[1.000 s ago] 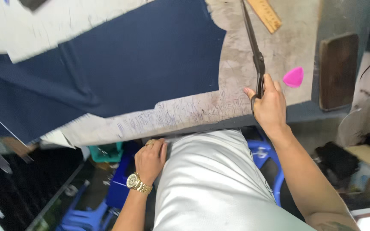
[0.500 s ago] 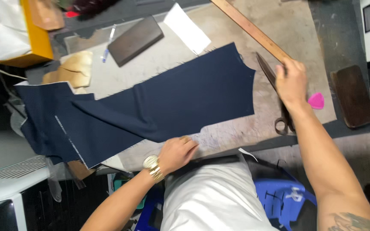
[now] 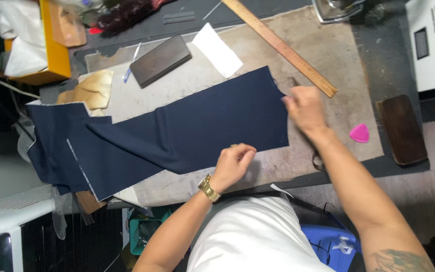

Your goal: The person cuts sections of dark blue fabric and white lining material using shears, then marks the lining with a ruler and chalk before cutting it and brushing the workspace.

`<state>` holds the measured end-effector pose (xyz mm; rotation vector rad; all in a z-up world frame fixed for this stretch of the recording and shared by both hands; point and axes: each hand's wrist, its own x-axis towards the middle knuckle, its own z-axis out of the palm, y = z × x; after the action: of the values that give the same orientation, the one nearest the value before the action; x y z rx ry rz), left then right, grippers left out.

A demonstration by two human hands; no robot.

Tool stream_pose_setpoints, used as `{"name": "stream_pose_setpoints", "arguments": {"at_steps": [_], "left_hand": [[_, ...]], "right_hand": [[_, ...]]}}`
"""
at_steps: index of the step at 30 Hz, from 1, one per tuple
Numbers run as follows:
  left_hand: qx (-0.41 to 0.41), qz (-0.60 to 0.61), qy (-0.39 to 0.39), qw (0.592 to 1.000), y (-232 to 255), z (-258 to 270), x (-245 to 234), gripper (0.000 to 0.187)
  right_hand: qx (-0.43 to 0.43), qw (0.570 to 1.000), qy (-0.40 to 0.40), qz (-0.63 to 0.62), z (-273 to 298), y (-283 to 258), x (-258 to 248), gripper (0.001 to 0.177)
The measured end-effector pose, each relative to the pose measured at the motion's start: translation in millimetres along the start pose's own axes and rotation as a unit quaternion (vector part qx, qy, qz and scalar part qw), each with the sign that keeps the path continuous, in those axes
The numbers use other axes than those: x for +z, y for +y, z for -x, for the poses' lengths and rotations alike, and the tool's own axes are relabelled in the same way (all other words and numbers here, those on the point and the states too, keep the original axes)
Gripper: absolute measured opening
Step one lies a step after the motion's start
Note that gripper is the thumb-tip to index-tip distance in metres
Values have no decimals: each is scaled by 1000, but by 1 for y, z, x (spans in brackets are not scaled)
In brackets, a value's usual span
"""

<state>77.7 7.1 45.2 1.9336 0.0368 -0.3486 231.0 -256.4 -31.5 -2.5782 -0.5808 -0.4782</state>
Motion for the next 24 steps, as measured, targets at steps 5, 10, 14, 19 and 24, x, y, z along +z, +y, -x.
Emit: {"name": "stream_pose_setpoints", "arguments": {"at_steps": [5,10,14,19,24], "left_hand": [[-73,36,21,996,-17,-32,26,19],[-96,38,15,995,-3,-39,30,29],[-136,142,85,977,-24,-47,46,40],[-214,141,197,946,-13,-33,18,36],[-206,183,229,934,-31,-8,-15,31]], "right_hand": [[192,960,-204,-13,-3,-21,8,43],[216,956,-197,-35,-15,-64,-9,33],[250,881,-238,-324,-26,-98,-29,43],[180,962,-119,-166,-50,-21,-46,3],[209,956,-192,74,-37,86,-18,56]]}}
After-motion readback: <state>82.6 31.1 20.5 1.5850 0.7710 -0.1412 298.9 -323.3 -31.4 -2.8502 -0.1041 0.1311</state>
